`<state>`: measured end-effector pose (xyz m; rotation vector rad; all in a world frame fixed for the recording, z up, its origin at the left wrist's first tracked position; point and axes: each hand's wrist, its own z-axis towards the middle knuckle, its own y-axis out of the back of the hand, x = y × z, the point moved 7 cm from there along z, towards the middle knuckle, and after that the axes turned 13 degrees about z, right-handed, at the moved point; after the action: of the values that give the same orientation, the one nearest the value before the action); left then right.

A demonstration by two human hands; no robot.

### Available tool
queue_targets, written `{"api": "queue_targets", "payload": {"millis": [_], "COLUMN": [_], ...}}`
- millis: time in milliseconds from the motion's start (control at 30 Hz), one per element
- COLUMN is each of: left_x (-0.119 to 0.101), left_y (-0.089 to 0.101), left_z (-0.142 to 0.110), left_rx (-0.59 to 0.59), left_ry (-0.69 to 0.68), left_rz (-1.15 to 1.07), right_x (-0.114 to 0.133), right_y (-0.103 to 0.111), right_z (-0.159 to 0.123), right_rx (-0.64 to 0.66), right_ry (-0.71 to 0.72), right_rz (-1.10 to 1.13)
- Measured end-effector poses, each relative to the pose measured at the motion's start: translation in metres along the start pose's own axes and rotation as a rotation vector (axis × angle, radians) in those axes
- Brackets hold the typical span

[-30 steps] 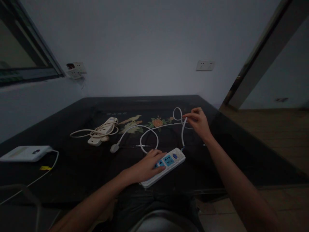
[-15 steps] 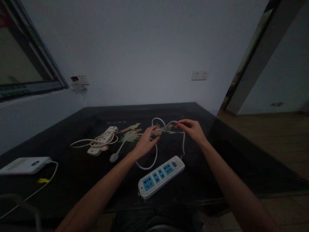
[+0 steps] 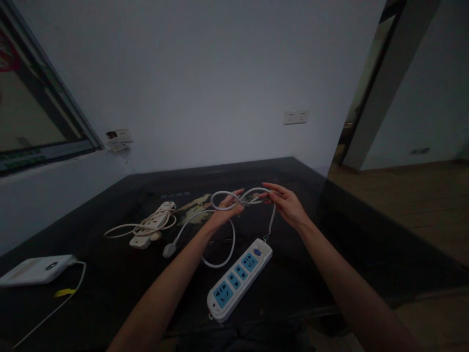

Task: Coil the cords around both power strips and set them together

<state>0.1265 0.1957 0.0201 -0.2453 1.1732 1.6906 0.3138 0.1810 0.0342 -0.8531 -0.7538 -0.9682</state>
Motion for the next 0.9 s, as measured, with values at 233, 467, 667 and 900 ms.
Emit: {"api": "queue_targets", "payload": {"millis": [233, 467, 667, 900], "left_x": [-0.038, -0.047, -0.061, -0.053], "left_y": [-0.004, 0.001, 0.031, 0.128], "left_z": [0.006, 0.022, 0.041, 0.074], "left_rx": [0.148, 0.324, 0.284, -0.022], "left_ry": [-0.233, -0.393, -0.335, 0.017], "left_rz": [0.240, 0.725, 1.054, 1.196], "right_x": [0.018, 0.045, 0.046, 0.056], "right_y": [0.003, -0.036, -0.030, 0.005], "right_z": [0.010, 0.030, 0.025, 0.013], "right_rx": [0.101, 0.248, 0.103, -0.083], "right_ry": [-0.034, -0.029, 0.050, 0.103], "right_rz": [-0.161, -0.497, -0.634, -0.552]}}
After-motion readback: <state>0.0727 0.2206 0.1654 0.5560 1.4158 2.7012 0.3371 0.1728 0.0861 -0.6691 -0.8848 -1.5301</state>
